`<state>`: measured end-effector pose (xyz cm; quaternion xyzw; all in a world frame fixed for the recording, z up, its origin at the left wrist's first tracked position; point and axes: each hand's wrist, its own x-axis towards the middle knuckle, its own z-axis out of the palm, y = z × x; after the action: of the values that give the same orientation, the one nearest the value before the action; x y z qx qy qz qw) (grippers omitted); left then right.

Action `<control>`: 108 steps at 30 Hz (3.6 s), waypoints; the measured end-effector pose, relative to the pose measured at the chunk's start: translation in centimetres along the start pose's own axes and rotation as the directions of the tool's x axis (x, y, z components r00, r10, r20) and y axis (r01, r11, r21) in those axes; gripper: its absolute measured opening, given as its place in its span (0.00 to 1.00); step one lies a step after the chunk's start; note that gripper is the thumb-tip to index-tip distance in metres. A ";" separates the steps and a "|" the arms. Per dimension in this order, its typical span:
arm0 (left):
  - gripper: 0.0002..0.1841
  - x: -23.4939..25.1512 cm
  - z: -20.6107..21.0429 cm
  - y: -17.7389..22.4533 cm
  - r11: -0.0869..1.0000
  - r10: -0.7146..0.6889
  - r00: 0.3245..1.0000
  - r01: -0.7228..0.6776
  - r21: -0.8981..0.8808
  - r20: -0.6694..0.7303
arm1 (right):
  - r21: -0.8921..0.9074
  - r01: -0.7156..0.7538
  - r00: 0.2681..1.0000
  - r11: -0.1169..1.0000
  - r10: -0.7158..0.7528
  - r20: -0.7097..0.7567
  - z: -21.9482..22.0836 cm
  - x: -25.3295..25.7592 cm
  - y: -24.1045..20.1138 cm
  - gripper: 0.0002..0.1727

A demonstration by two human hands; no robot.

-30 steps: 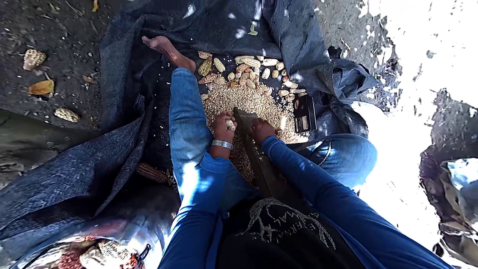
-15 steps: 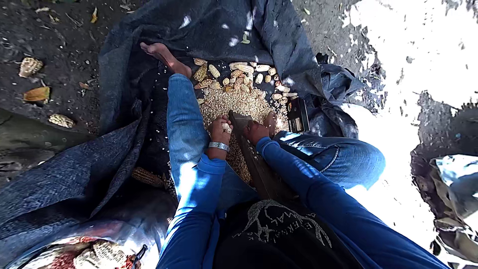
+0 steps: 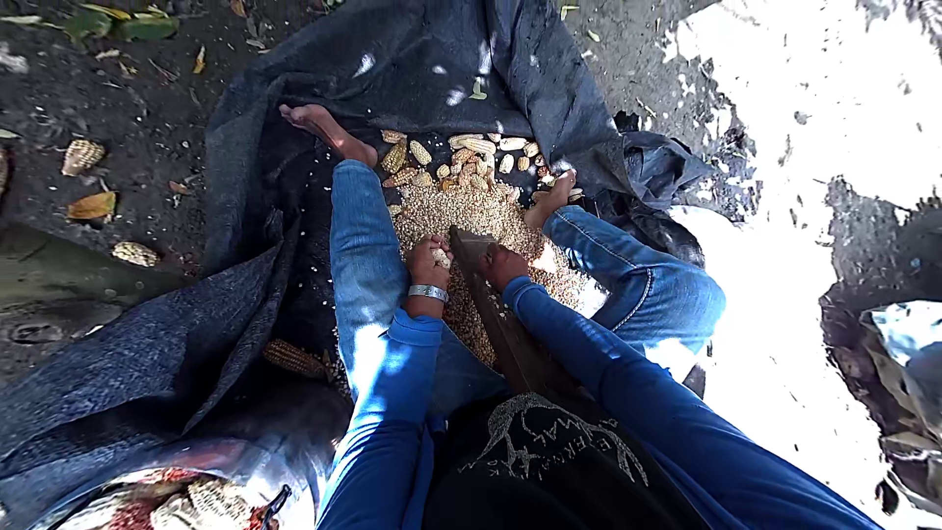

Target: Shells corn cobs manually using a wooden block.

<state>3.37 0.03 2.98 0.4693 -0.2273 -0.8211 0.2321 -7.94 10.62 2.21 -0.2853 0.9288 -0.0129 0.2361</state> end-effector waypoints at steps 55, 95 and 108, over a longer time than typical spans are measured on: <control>0.09 3.5 1.2 -1.4 0.999 -0.016 0.999 0.015 -0.040 -0.031 | 0.142 0.058 0.998 0.988 -0.058 -0.005 0.3 -0.1 0.9 0.25; 0.07 3.3 0.0 -1.9 1.000 -0.009 1.000 0.009 0.030 0.006 | 0.127 0.065 0.998 0.990 -0.063 -0.020 0.9 0.0 1.1 0.24; 0.06 5.2 1.7 -2.1 0.996 -0.053 0.995 0.046 -0.074 -0.090 | 0.168 0.042 0.999 0.985 -0.045 0.014 0.7 0.2 1.0 0.24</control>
<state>-0.84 -1.11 -0.94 0.5033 -0.1749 -0.8119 0.2387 -8.28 11.43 1.33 -0.2846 0.9160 -0.0934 0.2669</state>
